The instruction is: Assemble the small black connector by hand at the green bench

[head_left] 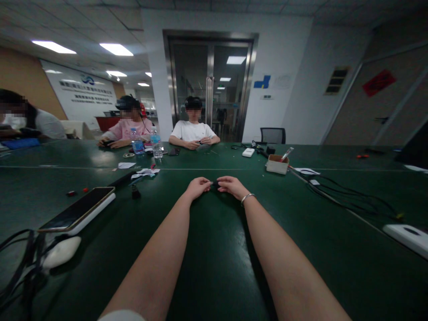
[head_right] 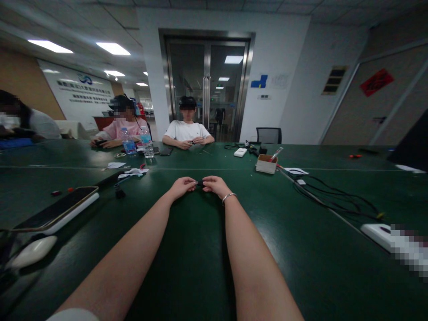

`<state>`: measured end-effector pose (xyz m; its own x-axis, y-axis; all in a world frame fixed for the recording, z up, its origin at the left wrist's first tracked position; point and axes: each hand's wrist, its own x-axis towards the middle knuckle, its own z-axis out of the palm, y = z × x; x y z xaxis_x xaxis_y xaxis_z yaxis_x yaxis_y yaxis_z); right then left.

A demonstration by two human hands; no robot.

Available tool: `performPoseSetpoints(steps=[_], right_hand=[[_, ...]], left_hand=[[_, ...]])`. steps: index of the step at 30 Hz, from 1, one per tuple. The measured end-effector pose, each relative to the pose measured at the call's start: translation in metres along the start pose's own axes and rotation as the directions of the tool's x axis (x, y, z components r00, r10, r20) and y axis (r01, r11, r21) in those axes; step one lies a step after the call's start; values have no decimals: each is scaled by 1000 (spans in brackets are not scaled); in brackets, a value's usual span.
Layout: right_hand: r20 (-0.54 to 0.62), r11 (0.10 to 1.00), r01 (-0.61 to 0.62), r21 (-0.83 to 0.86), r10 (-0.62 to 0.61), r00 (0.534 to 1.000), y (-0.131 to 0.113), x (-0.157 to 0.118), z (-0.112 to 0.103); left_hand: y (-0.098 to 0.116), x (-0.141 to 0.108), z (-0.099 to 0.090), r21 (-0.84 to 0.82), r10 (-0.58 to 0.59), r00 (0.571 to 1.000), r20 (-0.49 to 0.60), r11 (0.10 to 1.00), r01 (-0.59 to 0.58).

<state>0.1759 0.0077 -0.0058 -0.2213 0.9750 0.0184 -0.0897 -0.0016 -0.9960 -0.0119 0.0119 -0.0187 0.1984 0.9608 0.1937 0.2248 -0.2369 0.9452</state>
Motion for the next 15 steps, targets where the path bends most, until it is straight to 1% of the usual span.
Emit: performPoseSetpoints(steps=[7,9,12,15], right_hand=[[36,999,22,-23,-21,999,0,1,1],[24,999,21,-46,-20,1000,1,2,2],[-3,995,14,-94,-15,1000,2,3,3],[19,978,50,-205,-47,999,2,4,4]], left_hand=[[-4,5,-1,41,-34,998,-45,998,36],[-7,7,-2,39,-53,997,-50,998,55],[-8,8,-3,37,-58,997,-47,998,60],[-5,6,-2,45,-48,998,-48,998,50]])
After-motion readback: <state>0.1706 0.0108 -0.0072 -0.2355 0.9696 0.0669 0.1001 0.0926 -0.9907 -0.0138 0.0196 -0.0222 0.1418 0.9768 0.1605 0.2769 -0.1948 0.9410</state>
